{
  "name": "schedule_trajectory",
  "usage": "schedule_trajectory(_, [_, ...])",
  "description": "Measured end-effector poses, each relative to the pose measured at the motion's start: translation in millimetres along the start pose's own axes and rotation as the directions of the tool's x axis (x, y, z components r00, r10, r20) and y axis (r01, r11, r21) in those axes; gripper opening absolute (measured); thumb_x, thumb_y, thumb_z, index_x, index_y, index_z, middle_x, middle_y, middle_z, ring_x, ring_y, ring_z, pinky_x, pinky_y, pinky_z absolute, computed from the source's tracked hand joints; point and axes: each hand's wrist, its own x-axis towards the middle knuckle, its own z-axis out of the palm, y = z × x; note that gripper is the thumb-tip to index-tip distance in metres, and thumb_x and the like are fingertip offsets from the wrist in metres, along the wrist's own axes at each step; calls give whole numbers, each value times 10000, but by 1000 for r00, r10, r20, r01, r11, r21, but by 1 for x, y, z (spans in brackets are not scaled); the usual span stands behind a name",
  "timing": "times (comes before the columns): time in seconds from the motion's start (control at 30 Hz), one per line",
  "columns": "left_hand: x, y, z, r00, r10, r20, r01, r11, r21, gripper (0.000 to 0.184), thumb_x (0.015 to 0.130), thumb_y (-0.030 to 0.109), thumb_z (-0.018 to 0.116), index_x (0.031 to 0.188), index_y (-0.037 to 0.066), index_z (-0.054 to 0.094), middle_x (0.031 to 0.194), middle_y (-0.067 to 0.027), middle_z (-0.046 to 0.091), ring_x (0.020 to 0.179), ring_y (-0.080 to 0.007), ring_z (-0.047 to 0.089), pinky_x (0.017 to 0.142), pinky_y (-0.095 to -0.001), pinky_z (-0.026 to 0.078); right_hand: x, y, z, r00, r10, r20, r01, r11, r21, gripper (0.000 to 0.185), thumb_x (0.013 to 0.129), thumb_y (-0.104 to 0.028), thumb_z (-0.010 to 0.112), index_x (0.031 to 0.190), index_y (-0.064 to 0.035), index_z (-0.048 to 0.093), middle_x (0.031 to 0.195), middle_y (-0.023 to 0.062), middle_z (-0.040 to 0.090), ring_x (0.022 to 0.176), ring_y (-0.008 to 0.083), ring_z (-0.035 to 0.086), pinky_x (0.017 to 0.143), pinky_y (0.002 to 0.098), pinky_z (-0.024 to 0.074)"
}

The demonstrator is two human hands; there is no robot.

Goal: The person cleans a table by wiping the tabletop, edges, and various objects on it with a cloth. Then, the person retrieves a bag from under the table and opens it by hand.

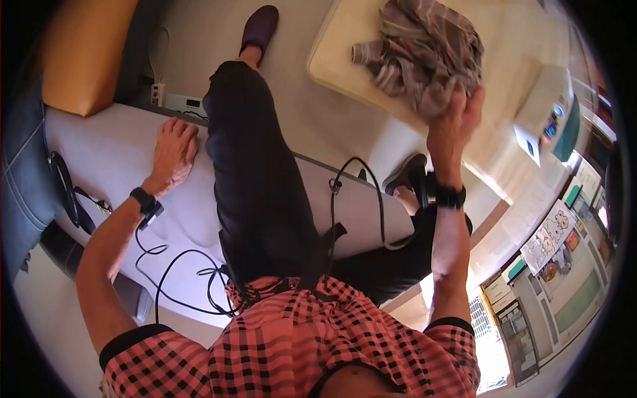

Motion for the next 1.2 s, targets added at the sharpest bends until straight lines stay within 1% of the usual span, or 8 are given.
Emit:
schedule_trajectory(0.13, [10, 4, -4, 995, -33, 90, 37, 998, -50, 251, 824, 134, 514, 1052, 44, 568, 1025, -142, 545, 1114, -362, 449, 975, -474, 333, -1, 3, 3, 998, 68, -15, -66, 991, 117, 218, 878, -135, 527, 1078, -49, 520, 1018, 129, 507, 891, 240, 516, 808, 315, 428])
schedule_trajectory(0.27, [15, 6, -6, 994, -52, 94, 59, 995, -74, 280, 822, 150, 495, 1070, 42, 569, 1057, -139, 541, 1100, -362, 452, 966, -467, 332, 1, 1, -4, 990, 88, 113, -97, 993, 71, 417, 793, -49, 630, 1173, -146, 488, 1123, 159, 465, 943, 318, 523, 804, 362, 441])
schedule_trajectory(0.5, [8, 3, 1, 949, -275, 155, 302, 933, -195, 352, 844, 196, 478, 1132, 26, 587, 1116, -163, 530, 1111, -360, 431, 963, -462, 336, 16, -11, -1, 978, 163, 133, -162, 987, -16, 418, 900, -142, 498, 1279, 13, 415, 1140, 93, 546, 1037, 174, 526, 937, 294, 393])
schedule_trajectory(0.57, [-5, -11, 17, 941, -309, 136, 336, 901, -274, 378, 843, 215, 499, 1153, 17, 586, 1133, -174, 529, 1111, -362, 421, 962, -472, 334, 16, -19, 1, 925, 365, 105, -379, 905, 195, 423, 886, -128, 487, 1277, 16, 415, 1142, 99, 541, 1039, 173, 521, 938, 293, 390])
schedule_trajectory(0.8, [-22, -19, 41, 914, -264, 309, 331, 925, -187, 426, 832, 263, 540, 1181, 21, 581, 1161, -190, 525, 1083, -362, 418, 926, -473, 332, 18, -34, 17, 910, 413, -35, -408, 908, 98, 454, 854, -183, 450, 1264, 10, 414, 1108, 93, 511, 979, 176, 508, 908, 290, 398])
schedule_trajectory(1.0, [-12, -20, 36, 937, -234, 260, 317, 884, -345, 429, 826, 269, 552, 1181, 29, 579, 1162, -188, 521, 1066, -355, 422, 901, -463, 334, 0, -20, 34, 939, 275, -209, -230, 949, 215, 447, 870, -181, 508, 1260, 15, 413, 1045, 71, 517, 906, 135, 505, 834, 270, 420])
schedule_trajectory(1.1, [-7, -20, 28, 954, -191, 232, 277, 857, -434, 431, 824, 272, 559, 1182, 33, 578, 1162, -187, 520, 1058, -352, 423, 888, -458, 336, -4, -18, 38, 949, 188, -253, -139, 970, 197, 442, 920, -311, 521, 1218, 7, 444, 1047, 53, 533, 937, 139, 486, 856, 287, 405])
schedule_trajectory(1.2, [-8, -21, 16, 966, -138, 219, 230, 847, -480, 433, 821, 274, 565, 1182, 37, 577, 1163, -186, 518, 1049, -348, 425, 876, -453, 337, -5, -20, 41, 949, 147, -278, -62, 954, 293, 342, 922, -234, 561, 1164, -9, 475, 945, 15, 532, 842, 97, 480, 755, 237, 407])
